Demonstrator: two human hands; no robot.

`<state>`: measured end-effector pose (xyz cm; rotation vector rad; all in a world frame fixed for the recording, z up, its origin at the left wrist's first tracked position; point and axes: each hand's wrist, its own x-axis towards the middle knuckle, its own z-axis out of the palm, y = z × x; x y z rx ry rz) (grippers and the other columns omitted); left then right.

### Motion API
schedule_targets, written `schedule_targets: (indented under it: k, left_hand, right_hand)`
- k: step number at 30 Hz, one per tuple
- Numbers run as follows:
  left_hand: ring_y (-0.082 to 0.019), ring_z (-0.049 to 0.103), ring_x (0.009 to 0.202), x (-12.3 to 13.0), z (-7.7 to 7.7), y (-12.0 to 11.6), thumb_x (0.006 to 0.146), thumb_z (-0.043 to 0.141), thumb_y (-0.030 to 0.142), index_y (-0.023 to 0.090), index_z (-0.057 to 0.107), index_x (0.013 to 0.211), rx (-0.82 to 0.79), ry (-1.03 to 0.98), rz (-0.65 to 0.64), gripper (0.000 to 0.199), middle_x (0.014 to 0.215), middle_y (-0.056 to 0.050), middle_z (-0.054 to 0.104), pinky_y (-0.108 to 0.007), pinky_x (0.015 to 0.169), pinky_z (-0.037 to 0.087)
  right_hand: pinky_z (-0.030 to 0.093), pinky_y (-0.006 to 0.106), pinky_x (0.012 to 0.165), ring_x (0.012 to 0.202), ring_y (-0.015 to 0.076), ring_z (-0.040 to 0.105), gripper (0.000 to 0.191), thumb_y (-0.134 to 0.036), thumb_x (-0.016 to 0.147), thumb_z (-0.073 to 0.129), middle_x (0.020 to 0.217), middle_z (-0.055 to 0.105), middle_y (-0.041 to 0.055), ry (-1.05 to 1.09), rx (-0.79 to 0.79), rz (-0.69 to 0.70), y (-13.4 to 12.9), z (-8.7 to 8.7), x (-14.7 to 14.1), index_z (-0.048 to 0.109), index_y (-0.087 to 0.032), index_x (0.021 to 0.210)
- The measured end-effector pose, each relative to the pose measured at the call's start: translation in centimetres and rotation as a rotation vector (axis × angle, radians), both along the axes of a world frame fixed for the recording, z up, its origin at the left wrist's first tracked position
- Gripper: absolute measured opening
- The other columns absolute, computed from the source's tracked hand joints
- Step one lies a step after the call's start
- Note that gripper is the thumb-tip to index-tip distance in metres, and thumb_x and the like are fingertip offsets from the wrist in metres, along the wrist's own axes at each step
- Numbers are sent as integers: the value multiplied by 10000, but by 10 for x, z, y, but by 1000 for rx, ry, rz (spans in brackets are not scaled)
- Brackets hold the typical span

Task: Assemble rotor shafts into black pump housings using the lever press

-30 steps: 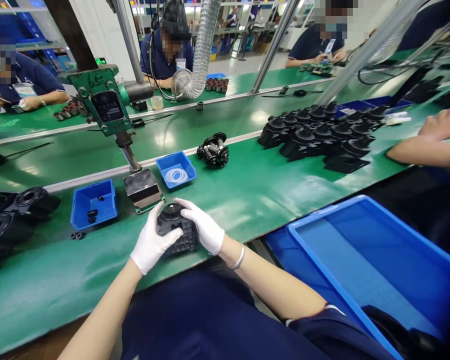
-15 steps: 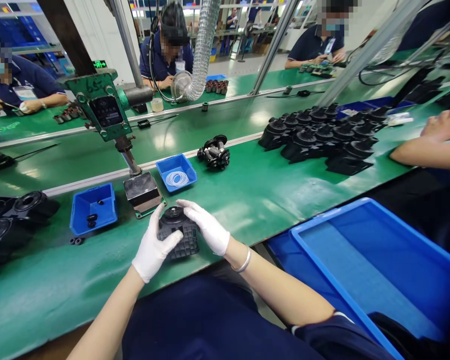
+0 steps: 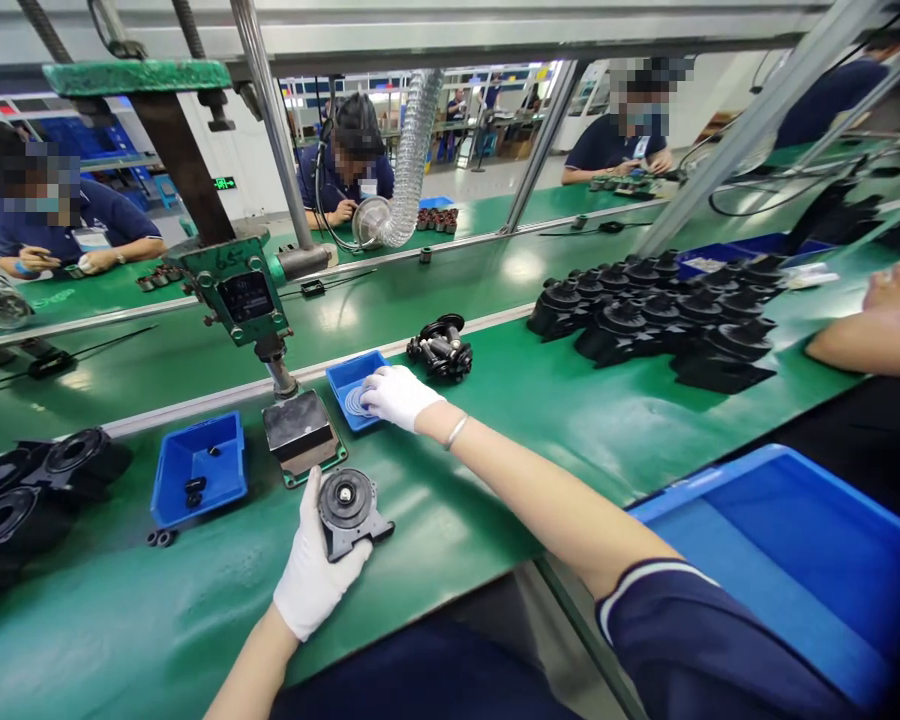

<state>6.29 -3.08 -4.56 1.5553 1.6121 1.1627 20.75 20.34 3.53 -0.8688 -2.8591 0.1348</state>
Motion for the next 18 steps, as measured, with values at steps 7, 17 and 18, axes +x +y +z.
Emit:
schedule_targets:
  k: [7,17,18]
  left_hand:
    - [-321,361,1405,-9,3,-8,827,630,285,250,-68,1524,-27,-16,-21,988,1531,-163,323,-562,1157,264]
    - [-367,235,1454,-28,16,-17,790,693,311,273,-5,1530,-27,43,-176,1018,1593,-165,204,-628,1151,227]
    - [-356,239,1455,-30,19,-17,816,670,324,267,17,1532,2,28,-174,971,1596,-165,198,-614,1156,234]
  right_hand:
    - [430,328,743,870,274,617,125,-182,800,658,946,694,165,-199,-4,99,29,14,-23,737,-87,822]
    - [449,283,719,768,194,637,146,-161,923,541,905,702,105,50,-35,-49,9,32,7,657,-105,991]
    - [456,278,738,794,186,639,130,-143,915,545,926,702,92,76,-37,-50,0,35,10,652,-117,985]
